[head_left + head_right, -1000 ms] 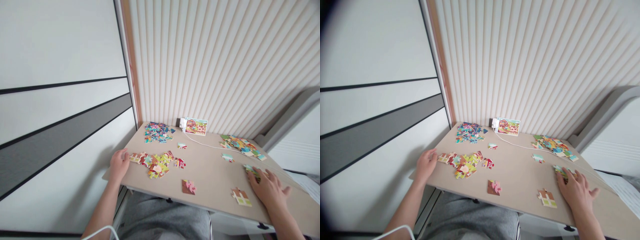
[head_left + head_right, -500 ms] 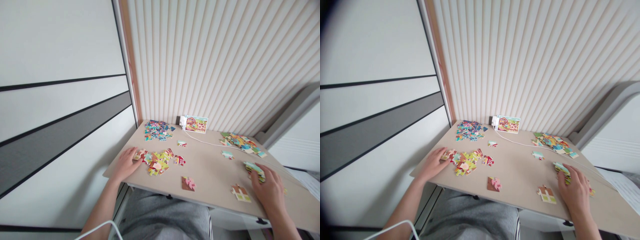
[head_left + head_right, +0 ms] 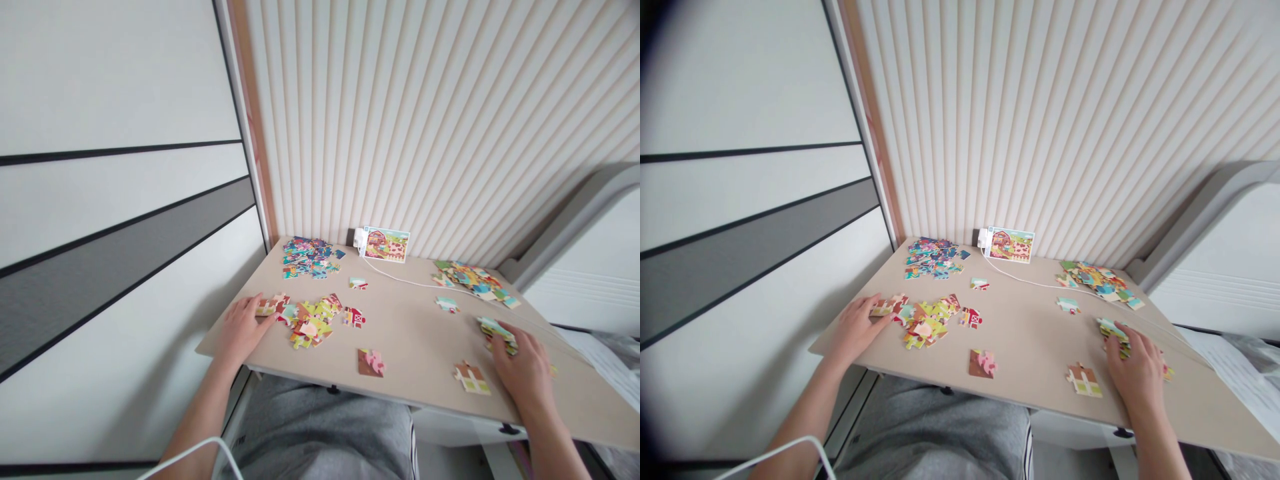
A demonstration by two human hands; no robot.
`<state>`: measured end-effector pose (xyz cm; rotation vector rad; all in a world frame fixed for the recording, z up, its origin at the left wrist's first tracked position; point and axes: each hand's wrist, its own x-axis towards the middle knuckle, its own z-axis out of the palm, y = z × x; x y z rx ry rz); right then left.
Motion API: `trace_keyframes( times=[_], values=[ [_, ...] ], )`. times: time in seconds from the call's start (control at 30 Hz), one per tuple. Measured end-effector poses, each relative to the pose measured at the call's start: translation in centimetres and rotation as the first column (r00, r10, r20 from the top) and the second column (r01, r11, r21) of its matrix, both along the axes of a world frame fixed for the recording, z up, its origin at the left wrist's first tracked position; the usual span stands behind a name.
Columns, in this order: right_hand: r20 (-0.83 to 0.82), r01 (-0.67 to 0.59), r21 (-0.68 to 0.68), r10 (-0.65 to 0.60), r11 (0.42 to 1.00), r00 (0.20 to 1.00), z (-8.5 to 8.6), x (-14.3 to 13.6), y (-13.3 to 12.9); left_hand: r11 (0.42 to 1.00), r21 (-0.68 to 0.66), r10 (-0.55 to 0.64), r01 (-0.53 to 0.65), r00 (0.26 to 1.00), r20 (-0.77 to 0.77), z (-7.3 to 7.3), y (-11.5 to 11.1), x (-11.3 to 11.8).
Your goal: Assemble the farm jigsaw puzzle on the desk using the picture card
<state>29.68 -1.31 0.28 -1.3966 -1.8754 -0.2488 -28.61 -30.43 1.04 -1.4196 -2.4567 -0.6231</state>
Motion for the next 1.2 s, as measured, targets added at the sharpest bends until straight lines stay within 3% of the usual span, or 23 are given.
trace_keyframes(
  times=[0.17, 0.37, 0.5, 0.63, 0.77, 1.03, 1.2],
  values=[
    [-0.017, -0.017, 0.007, 0.017, 1.0, 1.0, -0.2, 0.1, 0.1, 1.0, 0.0, 0.008, -0.008, 1.0, -0.026, -0.1, 0.1, -0.2],
    [-0.094, -0.075, 0.035, 0.078, 0.997, 0.992, 1.2, -1.0, -1.2, 0.998, 0.051, -0.02, 0.022, 0.999, -0.045, -0.6, 0.4, -1.0],
    [-0.167, -0.132, 0.031, 0.136, 0.991, 0.976, 1.9, -1.3, -4.1, 0.995, 0.06, -0.07, 0.074, 0.995, -0.07, -0.9, 0.7, -1.8],
    [-0.183, -0.244, -0.121, 0.22, 0.962, 0.958, 1.9, -0.7, -8.5, 0.993, 0.05, -0.101, 0.104, 0.993, -0.064, -1.3, 0.7, -2.4],
    [-0.151, -0.34, -0.22, 0.312, 0.914, 0.938, 1.7, -0.2, -11.4, 0.998, 0.039, -0.05, 0.053, 0.995, -0.084, -1.4, 0.7, -2.3],
    [-0.029, -0.395, -0.278, 0.404, 0.875, 0.914, 0.6, -1.0, -10.6, 1.0, 0.003, 0.002, -0.002, 0.997, -0.08, -1.0, 0.8, -1.4],
    [0.002, -0.386, -0.259, 0.401, 0.885, 0.916, 0.3, -1.7, -10.3, 1.0, -0.008, -0.004, 0.004, 0.998, -0.061, -0.5, 0.7, -0.9]
  ],
)
